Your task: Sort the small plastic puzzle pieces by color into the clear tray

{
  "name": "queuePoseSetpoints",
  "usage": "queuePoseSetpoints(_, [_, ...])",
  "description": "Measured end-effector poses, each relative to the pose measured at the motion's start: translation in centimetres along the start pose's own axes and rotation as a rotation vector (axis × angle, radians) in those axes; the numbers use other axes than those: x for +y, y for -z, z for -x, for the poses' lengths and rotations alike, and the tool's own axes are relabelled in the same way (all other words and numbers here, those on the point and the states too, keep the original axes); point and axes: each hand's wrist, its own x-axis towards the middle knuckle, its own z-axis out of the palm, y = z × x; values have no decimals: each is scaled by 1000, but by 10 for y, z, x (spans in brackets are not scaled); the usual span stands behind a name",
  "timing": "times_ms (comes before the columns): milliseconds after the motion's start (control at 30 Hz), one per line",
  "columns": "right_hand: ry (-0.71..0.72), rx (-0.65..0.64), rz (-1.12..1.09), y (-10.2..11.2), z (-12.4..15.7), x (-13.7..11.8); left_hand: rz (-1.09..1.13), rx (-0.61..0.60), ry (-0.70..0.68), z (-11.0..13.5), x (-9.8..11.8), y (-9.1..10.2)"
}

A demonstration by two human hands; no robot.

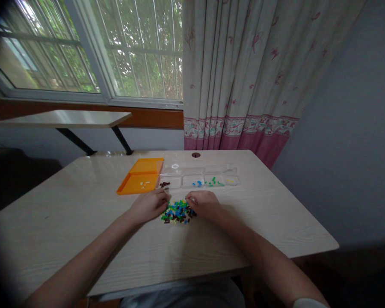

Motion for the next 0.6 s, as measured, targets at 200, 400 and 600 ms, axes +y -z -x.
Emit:
queuePoseSetpoints(200, [48,31,-4,2,1,-1,131,79,44,-1,7,1])
queuePoseSetpoints(400, [129,79,-13,-4,6,-11,453,152,-36,-5,18,-5])
queuePoseSetpoints(600, [159,73,-51,-9,7,-13,466,157,-43,-4,23,-9])
